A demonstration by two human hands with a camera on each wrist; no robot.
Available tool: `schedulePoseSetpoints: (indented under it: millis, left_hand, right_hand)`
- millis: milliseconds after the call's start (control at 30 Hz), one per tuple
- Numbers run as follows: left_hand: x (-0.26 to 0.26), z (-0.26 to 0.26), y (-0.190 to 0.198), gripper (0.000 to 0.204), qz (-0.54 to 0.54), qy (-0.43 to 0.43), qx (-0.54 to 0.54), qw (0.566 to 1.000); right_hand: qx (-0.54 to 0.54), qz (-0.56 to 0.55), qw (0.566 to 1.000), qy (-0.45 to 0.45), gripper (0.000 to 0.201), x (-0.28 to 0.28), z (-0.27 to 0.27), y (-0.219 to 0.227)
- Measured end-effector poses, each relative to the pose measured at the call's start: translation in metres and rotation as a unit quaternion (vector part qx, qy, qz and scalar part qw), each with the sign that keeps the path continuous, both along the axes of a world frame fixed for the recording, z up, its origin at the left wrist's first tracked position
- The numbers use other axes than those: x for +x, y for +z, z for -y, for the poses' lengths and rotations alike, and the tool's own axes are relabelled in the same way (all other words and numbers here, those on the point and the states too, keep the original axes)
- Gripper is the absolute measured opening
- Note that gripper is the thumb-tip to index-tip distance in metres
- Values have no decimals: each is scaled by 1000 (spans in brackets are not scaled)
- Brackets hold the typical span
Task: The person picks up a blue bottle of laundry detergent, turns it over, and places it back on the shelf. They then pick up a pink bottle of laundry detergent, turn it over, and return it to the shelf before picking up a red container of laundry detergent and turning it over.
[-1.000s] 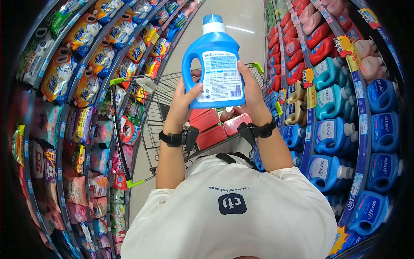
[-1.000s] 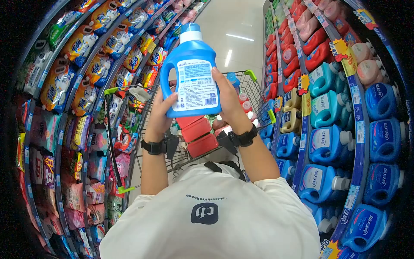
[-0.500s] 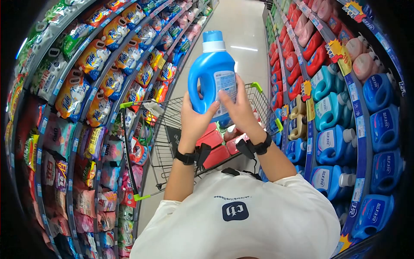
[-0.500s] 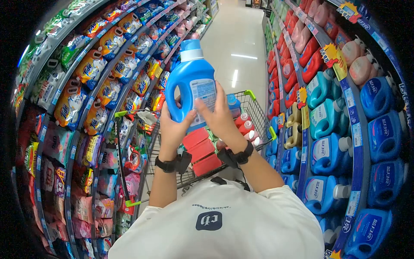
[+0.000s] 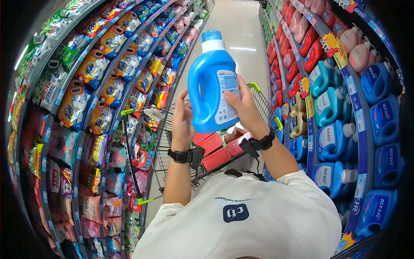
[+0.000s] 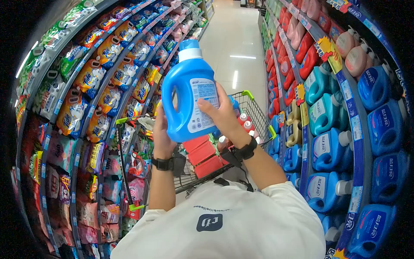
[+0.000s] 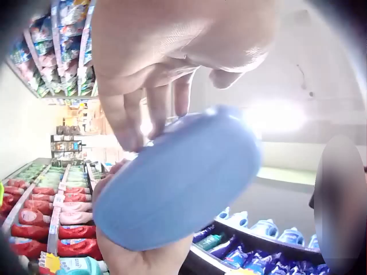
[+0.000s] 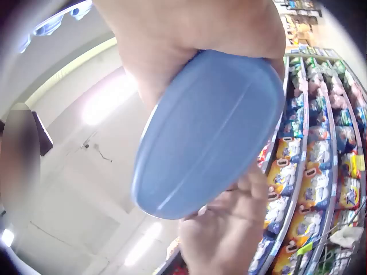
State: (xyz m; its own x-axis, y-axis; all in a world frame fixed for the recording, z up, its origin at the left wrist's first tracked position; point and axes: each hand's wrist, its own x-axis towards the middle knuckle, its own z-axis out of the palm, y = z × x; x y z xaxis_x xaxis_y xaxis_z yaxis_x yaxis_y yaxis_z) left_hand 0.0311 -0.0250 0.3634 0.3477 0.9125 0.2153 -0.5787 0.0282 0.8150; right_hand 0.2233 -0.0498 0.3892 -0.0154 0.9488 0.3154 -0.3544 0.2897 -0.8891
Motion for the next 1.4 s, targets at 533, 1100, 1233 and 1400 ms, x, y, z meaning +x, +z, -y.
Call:
schedulePoseSetpoints:
  millis: [533, 1100, 1233, 1400]
  left_hand:
    - [19, 0, 3, 88, -101, 72, 71, 990]
    - [5, 21, 10, 56, -127, 144, 119, 974]
    - [8, 25, 11, 67, -120, 156, 124, 972]
    - [7, 24, 3, 69, -126, 157, 113, 973]
  right_hand:
    - [-119, -189, 966, 128, 54, -5, 9, -5]
    - [-156, -270, 935, 170, 57, 20, 11, -20]
    - [-142, -265, 934, 191, 57, 26, 11, -26]
    - [-151, -268, 935, 179, 57, 25, 11, -27]
